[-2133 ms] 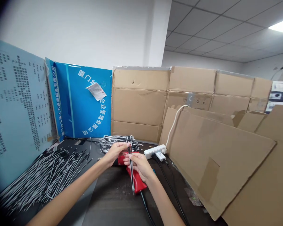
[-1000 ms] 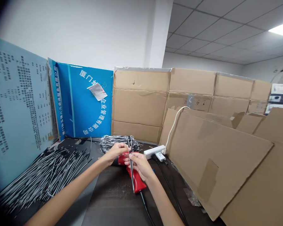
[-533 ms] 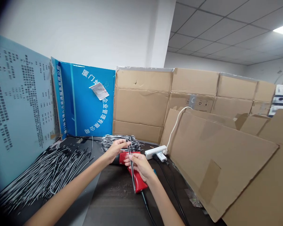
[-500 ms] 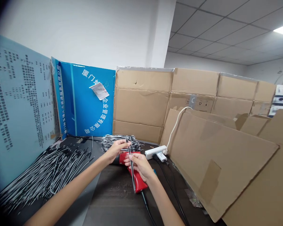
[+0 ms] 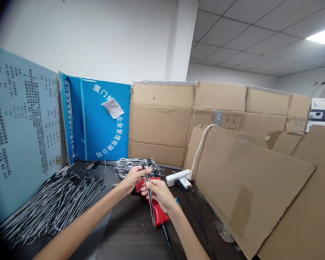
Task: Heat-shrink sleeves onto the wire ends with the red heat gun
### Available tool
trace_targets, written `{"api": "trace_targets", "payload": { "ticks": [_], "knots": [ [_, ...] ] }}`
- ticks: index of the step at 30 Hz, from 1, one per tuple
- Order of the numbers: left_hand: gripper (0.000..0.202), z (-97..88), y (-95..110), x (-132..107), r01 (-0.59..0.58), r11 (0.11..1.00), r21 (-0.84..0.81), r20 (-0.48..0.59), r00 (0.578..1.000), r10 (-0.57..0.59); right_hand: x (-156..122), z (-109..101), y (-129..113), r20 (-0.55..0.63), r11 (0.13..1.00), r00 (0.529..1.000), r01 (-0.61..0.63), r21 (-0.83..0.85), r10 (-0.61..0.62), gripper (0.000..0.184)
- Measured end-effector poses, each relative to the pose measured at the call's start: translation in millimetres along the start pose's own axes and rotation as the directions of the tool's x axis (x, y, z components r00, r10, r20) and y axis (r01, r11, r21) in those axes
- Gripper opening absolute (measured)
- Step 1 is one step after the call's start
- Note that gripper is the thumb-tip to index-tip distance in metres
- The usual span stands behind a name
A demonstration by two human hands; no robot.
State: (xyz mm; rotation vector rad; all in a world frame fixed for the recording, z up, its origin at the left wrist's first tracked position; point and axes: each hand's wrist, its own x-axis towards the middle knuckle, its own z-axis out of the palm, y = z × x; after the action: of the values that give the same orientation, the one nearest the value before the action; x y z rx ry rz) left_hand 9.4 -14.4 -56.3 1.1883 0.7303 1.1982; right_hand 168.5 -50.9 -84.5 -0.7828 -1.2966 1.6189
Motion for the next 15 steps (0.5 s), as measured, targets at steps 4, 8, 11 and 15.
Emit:
{"api": "trace_targets", "payload": {
  "ticks": [4,8,11,15],
  "knots": [
    [0.045,1.1,0.1,-1.0,-0.034,0.999,-0.031,-0.057,0.998,0.032,1.4,-1.5,1.6,0.008,1.0,1.0,0.014,-0.002,-0.014,0.032],
    [0.041,-1.0,-2.0,1.4,-0.091,0.995,-0.048,-0.151,0.985,0.083,2.4,-1.4,3.3,0.021,1.0,1.0,0.015,-0.02,-0.014,0.034],
    [0.037,-3.6,-3.2,3.9,-0.106,0.994,-0.038,-0.188,0.977,0.097,3.1,-1.6,5.5,0.017,0.999,1.0,0.003,-0.033,-0.002,0.035],
    [0.04,-3.0,-3.0,4.2,-0.064,0.998,-0.029,-0.117,0.991,0.061,4.5,-3.6,6.3,-0.01,1.0,1.0,0.014,-0.004,-0.014,0.036]
  ]
}}
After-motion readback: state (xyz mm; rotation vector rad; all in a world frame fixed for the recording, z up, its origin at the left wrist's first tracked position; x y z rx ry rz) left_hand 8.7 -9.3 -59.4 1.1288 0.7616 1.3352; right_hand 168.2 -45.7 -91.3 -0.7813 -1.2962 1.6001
